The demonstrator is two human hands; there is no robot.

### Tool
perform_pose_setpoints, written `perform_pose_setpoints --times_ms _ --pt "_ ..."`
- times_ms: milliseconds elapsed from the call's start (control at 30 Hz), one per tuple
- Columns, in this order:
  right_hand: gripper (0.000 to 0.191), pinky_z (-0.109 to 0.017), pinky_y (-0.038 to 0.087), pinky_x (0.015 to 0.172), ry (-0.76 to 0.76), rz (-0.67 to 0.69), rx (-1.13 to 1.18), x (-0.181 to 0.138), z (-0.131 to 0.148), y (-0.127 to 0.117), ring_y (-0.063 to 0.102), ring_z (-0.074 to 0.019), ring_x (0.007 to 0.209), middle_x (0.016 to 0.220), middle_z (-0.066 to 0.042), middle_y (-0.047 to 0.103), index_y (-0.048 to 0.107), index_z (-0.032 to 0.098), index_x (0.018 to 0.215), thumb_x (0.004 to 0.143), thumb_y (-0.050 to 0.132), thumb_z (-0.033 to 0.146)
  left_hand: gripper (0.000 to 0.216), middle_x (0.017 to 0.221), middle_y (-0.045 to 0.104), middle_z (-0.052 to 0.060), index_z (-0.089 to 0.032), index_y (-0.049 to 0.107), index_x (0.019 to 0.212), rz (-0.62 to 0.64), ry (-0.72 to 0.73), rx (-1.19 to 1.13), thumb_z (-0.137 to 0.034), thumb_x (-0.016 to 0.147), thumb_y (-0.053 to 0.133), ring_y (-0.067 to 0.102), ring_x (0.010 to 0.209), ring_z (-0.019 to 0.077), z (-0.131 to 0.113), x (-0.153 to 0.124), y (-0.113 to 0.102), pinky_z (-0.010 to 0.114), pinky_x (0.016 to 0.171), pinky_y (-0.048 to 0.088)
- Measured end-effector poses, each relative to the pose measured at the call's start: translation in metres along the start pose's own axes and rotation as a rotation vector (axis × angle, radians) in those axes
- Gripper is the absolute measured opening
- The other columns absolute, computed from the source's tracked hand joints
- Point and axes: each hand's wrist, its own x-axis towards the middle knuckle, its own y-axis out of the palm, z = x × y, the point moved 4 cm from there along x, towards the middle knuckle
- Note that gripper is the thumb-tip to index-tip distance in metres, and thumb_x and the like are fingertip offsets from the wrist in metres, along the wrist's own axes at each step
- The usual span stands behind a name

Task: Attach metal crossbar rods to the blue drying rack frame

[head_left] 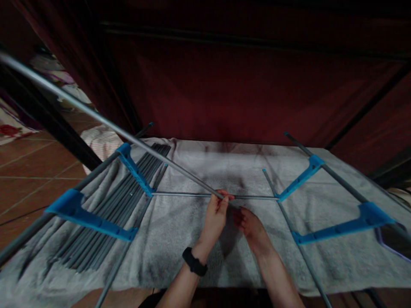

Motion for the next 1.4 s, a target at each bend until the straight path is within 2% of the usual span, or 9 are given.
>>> perform_pose_setpoints --times_ms 133,233,400,533,700,867,1033,1300,1400 --pt "0.033 -0.036 0.054 0.073 0.089 0.272 -0.243 -0.023 -0.021 0.042 0.070 -0.0219 0.076 0.086 -0.006 0.076 0.072 0.022 0.090 0.076 0.075 0.051 0.013 0.079 0.070 0.000 -0.022 0.066 0.097 -0.037 0.013 0.055 -0.013 0.089 0.071 0.066 0.079 0.0168 -0.007 0.000 -0.008 0.026 0.080 0.049" --pt "0.029 -0.037 0.053 0.075 0.070 0.340 -0.392 -0.029 -0.021 0.055 0.068 -0.0222 0.076 0.083 -0.004 0.075 0.072 0.025 0.081 0.070 0.079 0.050 0.010 0.071 0.064 -0.002 -0.021 0.067 0.095 -0.051 0.003 0.075 -0.017 0.088 0.072 0.058 0.063 0.0138 -0.015 0.000 -0.015 0.024 0.067 0.045" --pt "0.036 -0.037 0.051 0.075 -0.018 0.265 -0.461 -0.016 -0.011 0.047 0.067 -0.0223 0.079 0.084 -0.004 0.074 0.074 0.025 0.084 0.064 0.082 0.054 0.008 0.068 0.062 -0.003 -0.021 0.071 0.090 -0.137 0.128 0.284 -0.015 0.085 0.070 0.057 0.068 0.0155 -0.027 0.007 -0.035 0.024 0.071 0.043" --pt "0.050 -0.037 0.053 0.074 -0.084 0.195 -0.447 -0.010 0.001 0.037 0.067 -0.0223 0.079 0.087 -0.006 0.075 0.077 0.023 0.090 0.060 0.084 0.063 0.003 0.074 0.067 0.000 -0.022 0.074 0.086 -0.120 0.203 0.475 -0.021 0.086 0.071 0.058 0.073 0.0180 -0.032 0.014 -0.053 0.025 0.072 0.041" --pt "0.063 -0.038 0.053 0.072 -0.163 0.116 -0.395 -0.008 0.012 0.037 0.068 -0.0232 0.077 0.087 -0.010 0.077 0.077 0.021 0.088 0.053 0.086 0.073 0.004 0.077 0.068 0.001 -0.025 0.074 0.084 -0.161 0.216 0.613 -0.022 0.083 0.075 0.057 0.073 0.0191 -0.048 0.011 -0.075 0.025 0.070 0.036" --pt "0.058 -0.038 0.054 0.073 -0.183 0.104 -0.408 -0.006 0.013 0.048 0.069 -0.0231 0.077 0.084 -0.008 0.077 0.076 0.022 0.085 0.053 0.085 0.069 0.007 0.067 0.061 -0.001 -0.027 0.069 0.085 -0.148 0.201 0.869 -0.022 0.085 0.073 0.053 0.065 0.0201 -0.059 0.002 -0.092 0.028 0.066 0.025" --pt "0.049 -0.038 0.054 0.074 -0.205 0.097 -0.385 -0.012 0.015 0.060 0.068 -0.0225 0.077 0.083 -0.007 0.077 0.075 0.022 0.085 0.056 0.084 0.060 0.015 0.067 0.059 0.001 -0.028 0.065 0.082 -0.157 0.273 1.064 -0.035 0.084 0.078 0.054 0.066 0.0223 -0.070 -0.006 -0.113 0.029 0.066 0.022" --pt "0.045 -0.039 0.054 0.079 -0.245 0.080 -0.344 -0.020 0.022 0.075 0.068 -0.0225 0.080 0.085 -0.007 0.077 0.075 0.021 0.085 0.057 0.083 0.056 0.010 0.075 0.065 0.004 -0.028 0.065 0.083 -0.152 0.367 1.183 -0.031 0.092 0.066 0.059 0.077 0.0243 -0.094 -0.011 -0.137 0.029 0.073 0.032" --pt "0.044 -0.039 0.054 0.080 -0.265 0.066 -0.322 -0.021 0.022 0.076 0.069 -0.0224 0.081 0.085 -0.007 0.078 0.075 0.022 0.087 0.059 0.082 0.054 0.009 0.071 0.063 0.004 -0.028 0.066 0.081 -0.148 0.360 1.200 -0.032 0.089 0.069 0.060 0.077 0.0253 -0.096 -0.008 -0.146 0.029 0.075 0.035"
